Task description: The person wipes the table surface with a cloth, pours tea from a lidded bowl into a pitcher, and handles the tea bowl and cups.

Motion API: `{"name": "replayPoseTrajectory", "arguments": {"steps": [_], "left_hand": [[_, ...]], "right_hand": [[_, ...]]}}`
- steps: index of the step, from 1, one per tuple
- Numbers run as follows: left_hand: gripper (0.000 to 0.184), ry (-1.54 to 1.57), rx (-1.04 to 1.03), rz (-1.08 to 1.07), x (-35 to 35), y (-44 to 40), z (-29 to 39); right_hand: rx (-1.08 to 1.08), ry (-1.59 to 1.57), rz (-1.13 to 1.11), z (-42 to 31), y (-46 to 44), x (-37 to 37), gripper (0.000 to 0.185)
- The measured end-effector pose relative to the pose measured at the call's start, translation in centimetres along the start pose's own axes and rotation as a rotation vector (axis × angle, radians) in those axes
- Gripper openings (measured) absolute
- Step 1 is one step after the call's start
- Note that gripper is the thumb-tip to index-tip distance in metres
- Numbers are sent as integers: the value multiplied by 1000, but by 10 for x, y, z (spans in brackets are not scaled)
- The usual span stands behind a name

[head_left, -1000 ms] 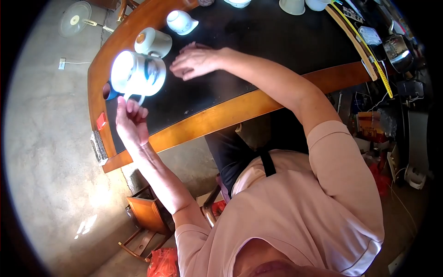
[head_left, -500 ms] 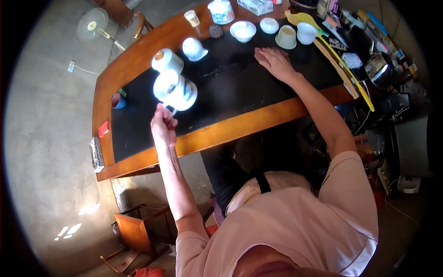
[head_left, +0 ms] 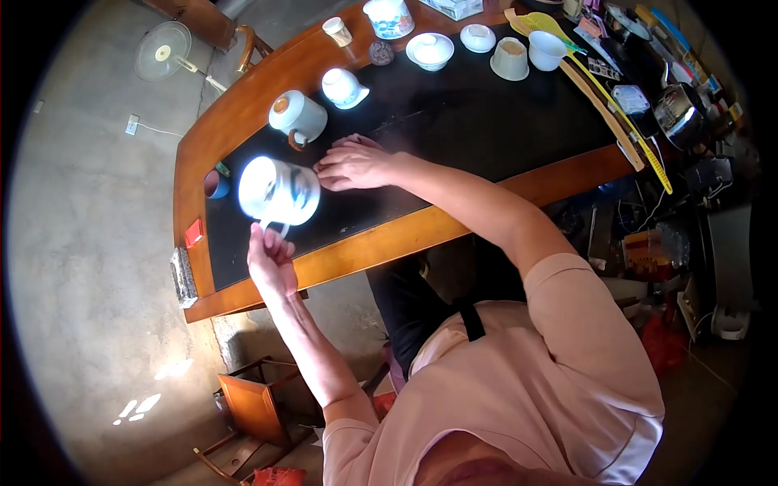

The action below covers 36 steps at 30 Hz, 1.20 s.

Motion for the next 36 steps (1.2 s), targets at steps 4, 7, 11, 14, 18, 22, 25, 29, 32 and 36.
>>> {"name": "replayPoseTrajectory", "arguments": {"steps": [4, 7, 11, 14, 18, 22, 25, 29, 32, 36], "left_hand": [[37, -19, -57, 6, 16, 7, 4], [37, 8, -41, 50, 33, 7, -2], [37, 30, -39, 33, 45, 9, -7], [37, 29, -39, 45, 47, 9, -10], [36, 41, -25, 40, 46, 9, -13], [35, 39, -27, 39, 37, 13, -13], [34, 34, -35, 50, 35, 16, -10], [33, 32, -37, 33, 39, 15, -14], [34, 31, -35, 21, 37, 17, -15], [33, -11, -23, 27, 30, 18, -21]], "right_hand": [[-58, 248, -84, 13, -4, 42, 34], [-79, 472, -21, 48, 29, 58, 35], [-315, 510, -121, 30, 69, 117, 36], [-504, 537, -151, 20, 61, 129, 31], [-128, 348, -84, 8, 24, 86, 22], [-237, 277, -156, -20, 7, 61, 32], [-300, 296, -156, 0, 11, 58, 34], [-321, 436, -177, 7, 35, 87, 32], [-372, 520, -85, 13, 66, 108, 34], [-490, 535, -35, 17, 94, 136, 38]]}}
Point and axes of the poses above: each hand's wrist, its own y-axis away from the middle knuckle, its own x-axis out of the back of the hand, z = x × y, the point moved 1 cm from there along -y, towards the middle knuckle, and after that the axes turned 2 degrees about x, right-handed, at the moved point
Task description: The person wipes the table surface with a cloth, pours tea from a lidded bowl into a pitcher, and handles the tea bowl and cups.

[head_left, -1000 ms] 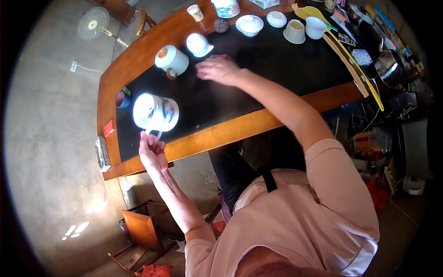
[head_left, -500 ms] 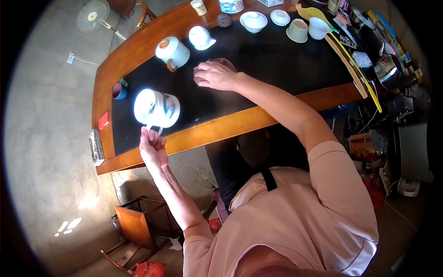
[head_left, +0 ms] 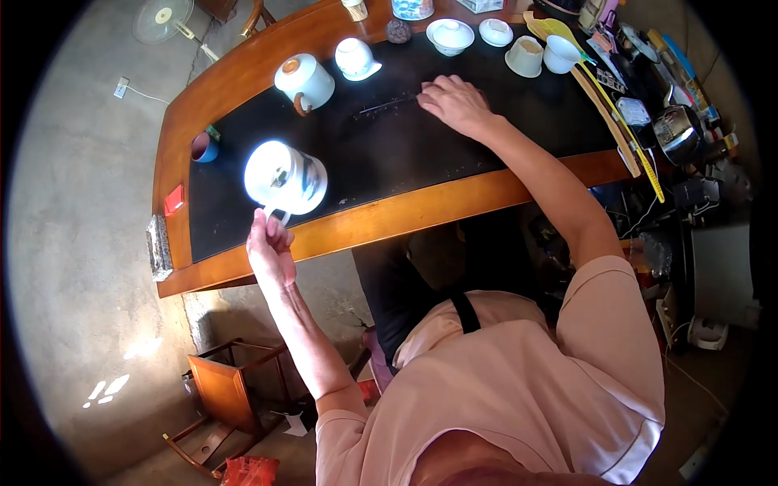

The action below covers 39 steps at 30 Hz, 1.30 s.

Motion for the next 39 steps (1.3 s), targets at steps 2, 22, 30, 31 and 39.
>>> {"name": "replayPoseTrajectory", "arguments": {"steps": [2, 22, 30, 31, 39], "left_hand": [[29, -26, 7, -21, -5, -1, -3], [39, -31, 91, -129, -92, -57, -53], [32, -78, 129, -106, -110, -91, -63], [32, -86, 129, -99, -113, -93, -64], [36, -115, 142, -82, -124, -106, -72]], "right_hand": [[-22, 16, 5, 16, 8, 6, 38], [-84, -46, 194, 97, 22, 2, 27], [-84, -148, -33, 87, 78, 66, 35], [-103, -80, -11, 88, 79, 67, 39], [-51, -282, 278, 81, 30, 79, 16]]}}
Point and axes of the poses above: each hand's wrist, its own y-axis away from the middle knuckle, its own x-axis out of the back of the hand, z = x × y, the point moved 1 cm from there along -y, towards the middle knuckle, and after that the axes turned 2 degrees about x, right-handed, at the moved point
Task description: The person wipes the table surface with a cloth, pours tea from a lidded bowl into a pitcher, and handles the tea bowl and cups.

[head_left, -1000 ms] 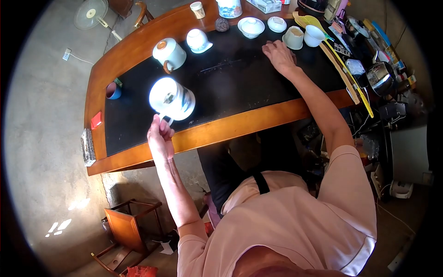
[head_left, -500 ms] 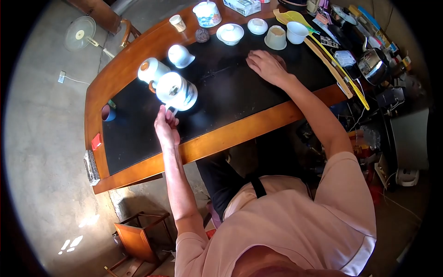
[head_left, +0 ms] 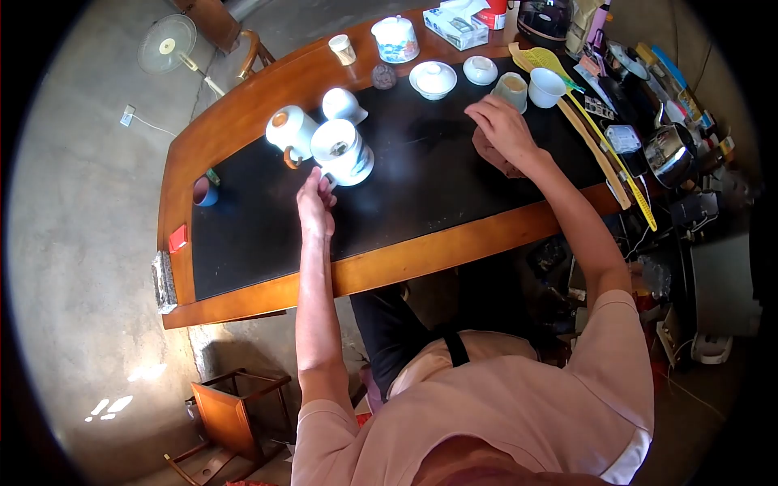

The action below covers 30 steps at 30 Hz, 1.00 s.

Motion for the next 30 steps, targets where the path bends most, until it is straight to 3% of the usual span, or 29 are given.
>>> {"name": "replayPoseTrajectory", "arguments": {"steps": [7, 9, 13, 16, 21, 22, 25, 26, 30], "left_hand": [[34, -86, -2, -17, 1, -1, 2], [33, -119, -21, -77, 9, -5, -1], [35, -279, -145, 9, 11, 16, 10], [51, -355, -264, 70, 39, 29, 9], [40, -429, -381, 330, 118, 42, 5], [40, -461, -416, 366, 132, 46, 7], [37, -423, -454, 405, 172, 52, 1], [35, -389, -478, 427, 174, 55, -2], [28, -470, -486, 451, 157, 63, -7]], "right_hand": [[-44, -5, 66, 8, -70, -22, 17], [-64, 35, 22, 20, -86, -34, 28], [-128, 168, -108, 25, -108, -47, 36], [-103, 193, -191, 32, -116, -53, 37], [-62, 189, -151, 35, -126, -49, 28], [-42, 113, -35, 43, -129, -50, 25], [-444, -490, 74, 42, -137, -36, 24], [-595, -729, -53, 51, -140, -33, 21], [-858, -1017, 46, 60, -127, -37, 24]]}}
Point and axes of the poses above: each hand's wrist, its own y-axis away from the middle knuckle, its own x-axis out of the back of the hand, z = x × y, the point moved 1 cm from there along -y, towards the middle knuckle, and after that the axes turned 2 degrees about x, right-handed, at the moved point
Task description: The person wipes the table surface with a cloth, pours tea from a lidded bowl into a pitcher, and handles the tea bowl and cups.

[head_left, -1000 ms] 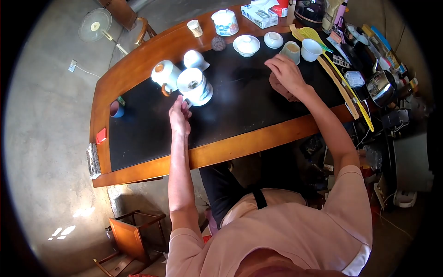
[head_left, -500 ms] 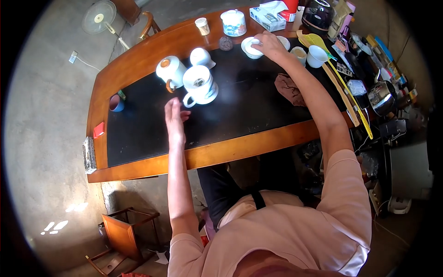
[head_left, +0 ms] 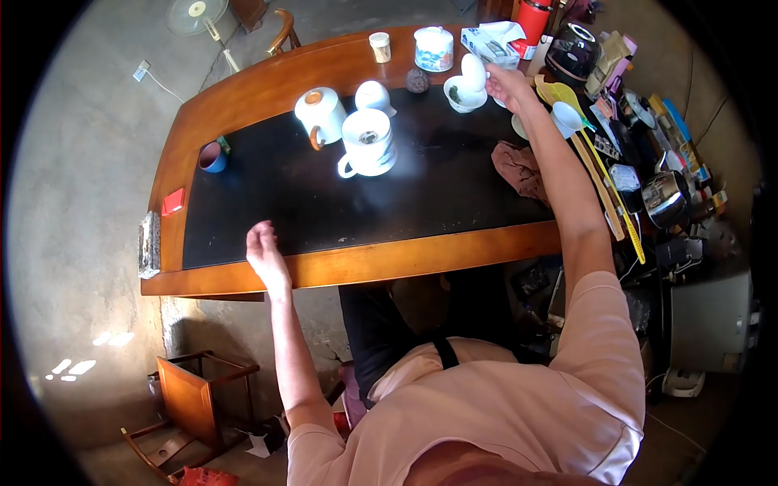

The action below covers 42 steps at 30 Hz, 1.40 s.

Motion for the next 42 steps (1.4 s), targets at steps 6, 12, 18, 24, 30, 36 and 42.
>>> {"name": "replayPoseTrajectory", "arguments": {"steps": [6, 12, 18, 24, 30, 36, 42], "left_hand": [[15, 61, -56, -78, -46, 34, 15], [21, -160, -27, -121, -41, 45, 32], [21, -237, -119, -111, -48, 43, 24], [22, -223, -165, -87, -48, 44, 25], [21, -208, -156, -81, -47, 42, 19], [23, -198, -162, -91, -48, 43, 20], [20, -271, -58, -141, -45, 45, 34]], "right_hand": [[-193, -409, -139, 9, 58, -15, 26], [-192, -317, -289, 34, 119, -6, 26], [-163, -272, -174, 37, 153, 25, 24], [-115, -226, -230, 34, 176, 48, 32], [-129, -326, -137, 52, 176, 64, 33], [-156, -505, -134, 56, 172, 59, 32], [-128, -259, -181, 63, 180, 36, 33]]}}
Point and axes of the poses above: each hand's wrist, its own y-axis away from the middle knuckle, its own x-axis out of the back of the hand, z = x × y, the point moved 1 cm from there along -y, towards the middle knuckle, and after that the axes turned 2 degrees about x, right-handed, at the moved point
